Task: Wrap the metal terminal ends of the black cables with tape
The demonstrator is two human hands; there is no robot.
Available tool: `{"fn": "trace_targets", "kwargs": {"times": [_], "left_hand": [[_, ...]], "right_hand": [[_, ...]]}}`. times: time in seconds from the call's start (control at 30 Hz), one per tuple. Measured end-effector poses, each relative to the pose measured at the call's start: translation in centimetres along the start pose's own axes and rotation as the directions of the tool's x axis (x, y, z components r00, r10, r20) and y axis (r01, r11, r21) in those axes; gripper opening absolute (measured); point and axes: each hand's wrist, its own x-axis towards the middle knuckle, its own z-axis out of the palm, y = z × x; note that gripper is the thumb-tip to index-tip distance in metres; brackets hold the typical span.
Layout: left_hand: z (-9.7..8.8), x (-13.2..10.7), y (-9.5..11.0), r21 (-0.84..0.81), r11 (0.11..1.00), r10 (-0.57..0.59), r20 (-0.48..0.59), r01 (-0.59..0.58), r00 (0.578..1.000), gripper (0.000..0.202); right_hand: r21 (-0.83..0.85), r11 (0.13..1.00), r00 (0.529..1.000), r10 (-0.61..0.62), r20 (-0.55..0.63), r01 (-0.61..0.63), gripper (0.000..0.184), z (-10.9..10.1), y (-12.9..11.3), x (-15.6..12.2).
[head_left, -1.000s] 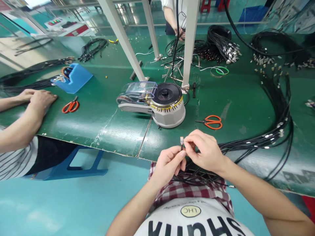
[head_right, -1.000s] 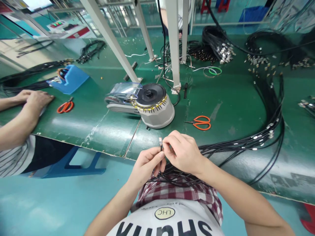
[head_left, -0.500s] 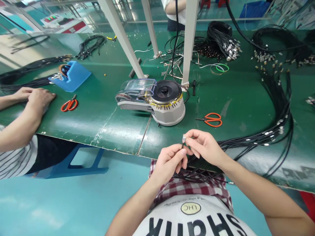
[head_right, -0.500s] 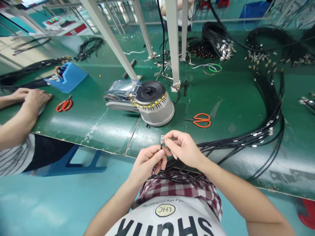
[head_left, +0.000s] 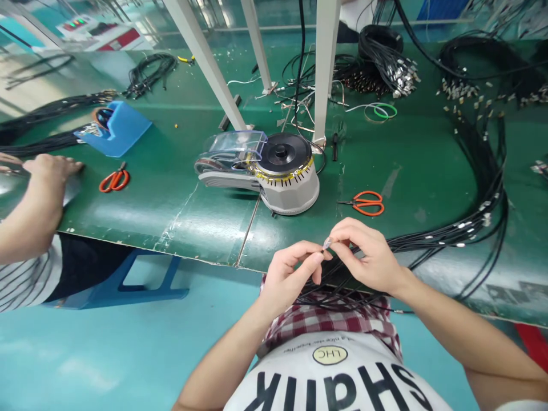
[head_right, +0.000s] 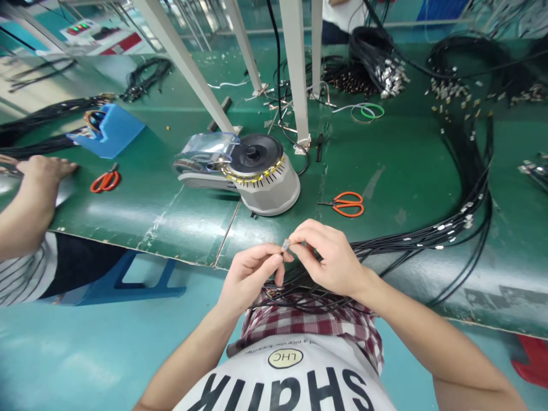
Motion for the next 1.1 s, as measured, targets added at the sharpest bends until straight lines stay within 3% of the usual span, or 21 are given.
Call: {"fn": "trace_targets", "kwargs": {"times": [0.07,0.17,0.23,0.3,0.4,0.5,0.6,0.67,0.73,0.8,0.87,0.93,1.03,1.1], "left_hand": [[0.1,0.1,0.2,0.037,0.997,0.066,0.001,-0.066,0.998,0.017],[0.7,0.2,0.2,-0.095,0.996,0.005,0.055,0.000,0.998,0.015],[1.2,0.3,0.0,-0.130,0.990,-0.038,0.082,0.049,0.996,0.015],[1.7,0.5,-0.3,-0.112,0.993,-0.037,0.078,0.045,0.996,0.015],[2.0,0.7,-0.6,-0.087,0.996,-0.026,0.067,0.032,0.997,0.014],[1.9,0.6,-0.7,-0.024,0.999,-0.029,0.075,0.031,0.997,0.016],[1.9,0.4,-0.5,-0.005,0.998,-0.059,0.096,0.060,0.994,0.018],[2.0,0.3,-0.4,-0.010,0.998,-0.067,0.102,0.069,0.992,0.017],[2.1,0.1,-0.4,0.019,0.999,-0.049,0.090,0.047,0.995,0.016],[2.1,0.0,-0.5,0.104,0.995,0.004,0.060,-0.011,0.998,0.014],[2.1,-0.1,-0.8,0.215,0.971,0.097,0.044,-0.104,0.994,0.011],[2.1,-0.3,-1.2,0.311,0.926,0.205,0.057,-0.213,0.977,0.011],[2.0,-0.4,-1.8,0.411,0.850,0.320,0.091,-0.328,0.943,0.011],[2.0,-0.4,-2.1,0.450,0.815,0.356,0.109,-0.366,0.928,0.010]], "right_hand": [[-0.092,0.996,1.000,-0.006,-0.007,0.006,0.007,-1.2,1.4,-0.2],[-0.372,0.924,0.995,0.065,-0.069,-0.086,0.011,-3.6,5.0,-0.5],[-0.611,0.774,0.984,0.167,-0.058,-0.168,0.019,-5.2,7.8,-0.7],[-0.776,0.609,0.965,0.262,0.006,-0.161,0.026,-6.6,10.0,-0.9],[-0.880,0.468,0.940,0.331,0.085,-0.085,0.032,-7.6,11.4,-1.2],[-0.905,0.425,0.928,0.346,0.135,-0.027,0.035,-7.9,11.4,-1.2],[-0.896,0.443,0.925,0.353,0.137,-0.036,0.035,-8.1,10.8,-1.1],[-0.859,0.505,0.929,0.352,0.112,-0.088,0.033,-8.3,10.1,-1.3],[-0.744,0.649,0.920,0.372,0.127,-0.160,0.028,-8.4,8.8,-1.8],[-0.538,0.810,0.881,0.411,0.232,-0.236,0.020,-8.5,6.9,-2.4],[-0.361,0.885,0.828,0.426,0.366,-0.295,0.011,-8.6,4.5,-2.9],[-0.356,0.890,0.791,0.429,0.436,-0.286,0.014,-8.8,2.3,-3.1],[-0.474,0.868,0.781,0.395,0.483,-0.146,0.039,-9.1,0.1,-3.0],[-0.506,0.861,0.772,0.356,0.526,-0.052,0.042,-9.3,-0.4,-2.9]]}}
